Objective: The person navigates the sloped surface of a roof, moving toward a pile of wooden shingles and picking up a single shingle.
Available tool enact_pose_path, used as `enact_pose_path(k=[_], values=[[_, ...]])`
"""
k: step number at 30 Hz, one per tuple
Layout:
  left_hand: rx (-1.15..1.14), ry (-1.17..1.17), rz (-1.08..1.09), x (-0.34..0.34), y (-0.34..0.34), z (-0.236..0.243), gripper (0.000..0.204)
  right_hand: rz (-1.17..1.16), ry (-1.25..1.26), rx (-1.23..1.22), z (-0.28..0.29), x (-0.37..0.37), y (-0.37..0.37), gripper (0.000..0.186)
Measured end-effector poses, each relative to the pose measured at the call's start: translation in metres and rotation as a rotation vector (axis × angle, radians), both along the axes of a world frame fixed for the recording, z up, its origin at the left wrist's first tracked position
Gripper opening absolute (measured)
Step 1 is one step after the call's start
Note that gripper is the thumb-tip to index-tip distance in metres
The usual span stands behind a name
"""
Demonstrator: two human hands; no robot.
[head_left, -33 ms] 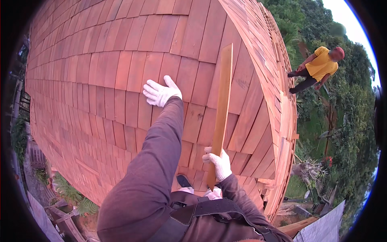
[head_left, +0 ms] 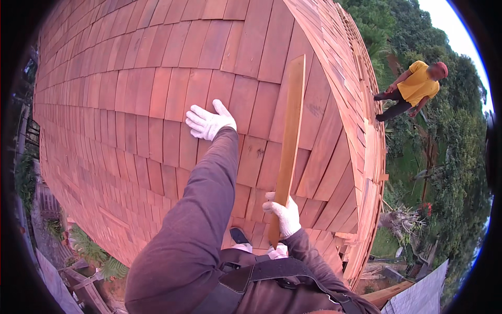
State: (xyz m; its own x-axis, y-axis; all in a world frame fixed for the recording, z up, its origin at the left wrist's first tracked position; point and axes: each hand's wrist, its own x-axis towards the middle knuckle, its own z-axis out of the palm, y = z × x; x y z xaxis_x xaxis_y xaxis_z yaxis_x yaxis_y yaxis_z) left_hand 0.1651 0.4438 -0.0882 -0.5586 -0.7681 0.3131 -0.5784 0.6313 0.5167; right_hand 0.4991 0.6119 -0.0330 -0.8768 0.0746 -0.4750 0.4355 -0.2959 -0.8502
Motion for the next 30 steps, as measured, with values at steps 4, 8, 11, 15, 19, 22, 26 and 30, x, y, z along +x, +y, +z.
enact_pose_path(k=[4, 8, 11, 15, 19, 22, 26, 30], values=[[-0.016, 0.0, -0.016, -0.003, -0.003, -0.004, 0.088, -0.094, 0.099, 0.123, -0.008, 0.004, -0.012, 0.045], [-0.012, -0.031, -0.011, -0.005, -0.008, -0.005, 0.089, 0.005, -0.011, 0.117, 0.004, -0.015, -0.001, 0.042], [-0.028, -0.021, -0.004, -0.009, -0.005, -0.006, 0.089, -0.13, 0.102, 0.109, 0.01, -0.009, -0.001, 0.038], [-0.008, -0.022, -0.006, -0.008, -0.005, -0.006, 0.089, -0.021, -0.047, 0.04, -0.005, -0.027, 0.015, 0.038], [0.008, -0.026, -0.009, -0.003, -0.002, -0.005, 0.089, -0.095, 0.036, 0.11, -0.001, -0.005, 0.011, 0.04], [0.009, -0.053, -0.021, -0.007, -0.003, -0.001, 0.09, -0.048, -0.039, 0.104, 0.0, -0.016, 0.017, 0.04], [-0.025, -0.013, 0.008, -0.006, -0.005, -0.005, 0.089, -0.079, 0.051, 0.09, 0.001, -0.012, 0.024, 0.041], [0.005, -0.032, -0.013, -0.008, -0.006, -0.006, 0.089, -0.007, -0.012, 0.075, 0.002, -0.022, 0.028, 0.039]])
